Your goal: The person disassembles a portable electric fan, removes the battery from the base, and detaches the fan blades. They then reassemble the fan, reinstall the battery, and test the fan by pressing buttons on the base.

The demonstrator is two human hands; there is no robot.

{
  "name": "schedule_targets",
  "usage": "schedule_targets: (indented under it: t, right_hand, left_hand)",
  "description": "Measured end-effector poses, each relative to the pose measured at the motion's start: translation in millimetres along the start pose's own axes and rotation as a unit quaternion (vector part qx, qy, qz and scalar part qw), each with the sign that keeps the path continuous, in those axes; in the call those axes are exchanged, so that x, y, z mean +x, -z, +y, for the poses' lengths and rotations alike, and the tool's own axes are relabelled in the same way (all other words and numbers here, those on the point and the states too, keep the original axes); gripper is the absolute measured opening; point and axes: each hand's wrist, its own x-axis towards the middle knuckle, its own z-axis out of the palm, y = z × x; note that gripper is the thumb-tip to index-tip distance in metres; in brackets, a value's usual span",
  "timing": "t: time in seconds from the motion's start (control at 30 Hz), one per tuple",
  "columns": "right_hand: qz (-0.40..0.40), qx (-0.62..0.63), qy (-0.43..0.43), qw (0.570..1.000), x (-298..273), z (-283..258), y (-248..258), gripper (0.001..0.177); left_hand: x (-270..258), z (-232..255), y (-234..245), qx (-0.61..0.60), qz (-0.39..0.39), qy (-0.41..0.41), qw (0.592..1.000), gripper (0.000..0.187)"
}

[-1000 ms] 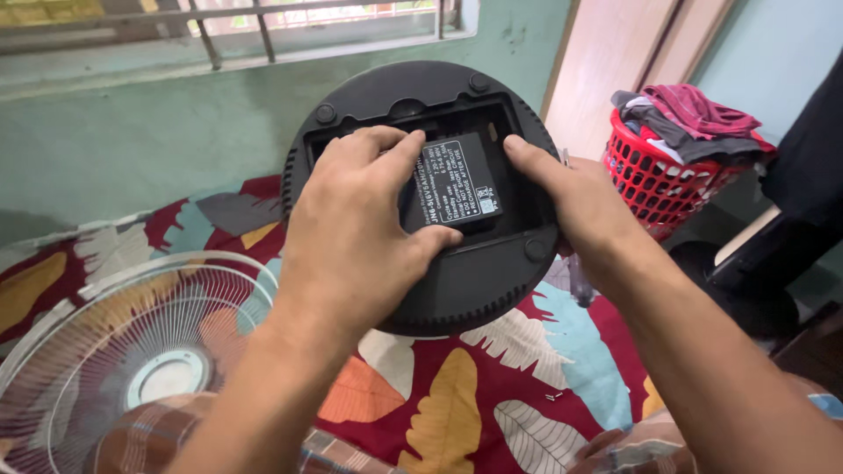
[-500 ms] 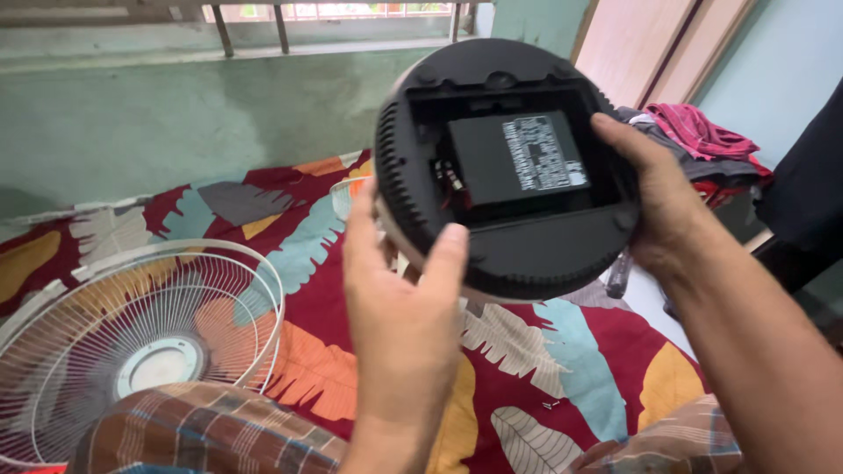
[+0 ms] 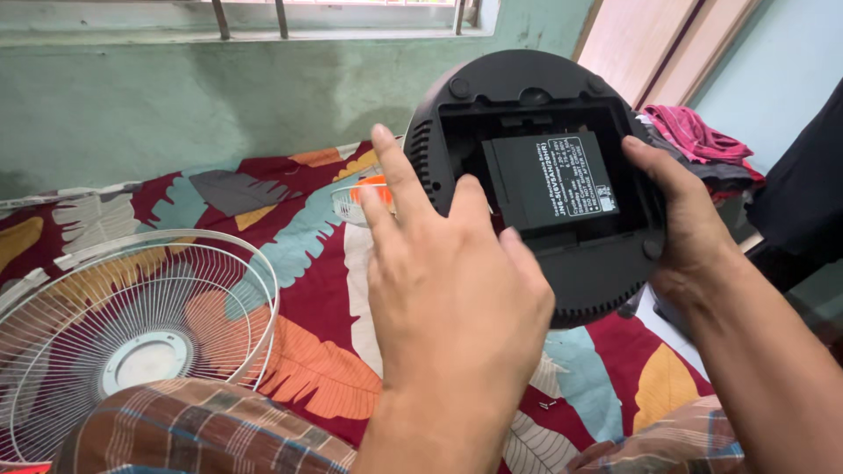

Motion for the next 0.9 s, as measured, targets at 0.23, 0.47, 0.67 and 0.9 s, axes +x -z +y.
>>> schedule_targets:
  t: [0.23, 0.47, 0.67, 0.9]
  right_hand:
    - [0.003, 0.022, 0.007, 1.000, -4, 3, -2, 0.042]
    - [-0.008, 0.030, 0.009, 0.999, -5, 9, 5, 0.042]
    - [-0.005, 0.011, 0.024, 1.000, -6, 11, 3, 0.043]
    - [0.015, -0.032, 0.020, 0.999, -15, 9, -7, 0.045]
  left_hand:
    - [34, 13, 22, 0.118, -0.232, 0.072, 0.963, 0.033]
    - [38, -20, 6, 0.115, -0.181, -0.088, 0.973, 0.031]
    - [21, -49, 33, -0.163, 0.051, -0.180, 0.969, 0.018]
    - [33, -68, 34, -0.293, 0.047, -0.191, 0.936, 0.036]
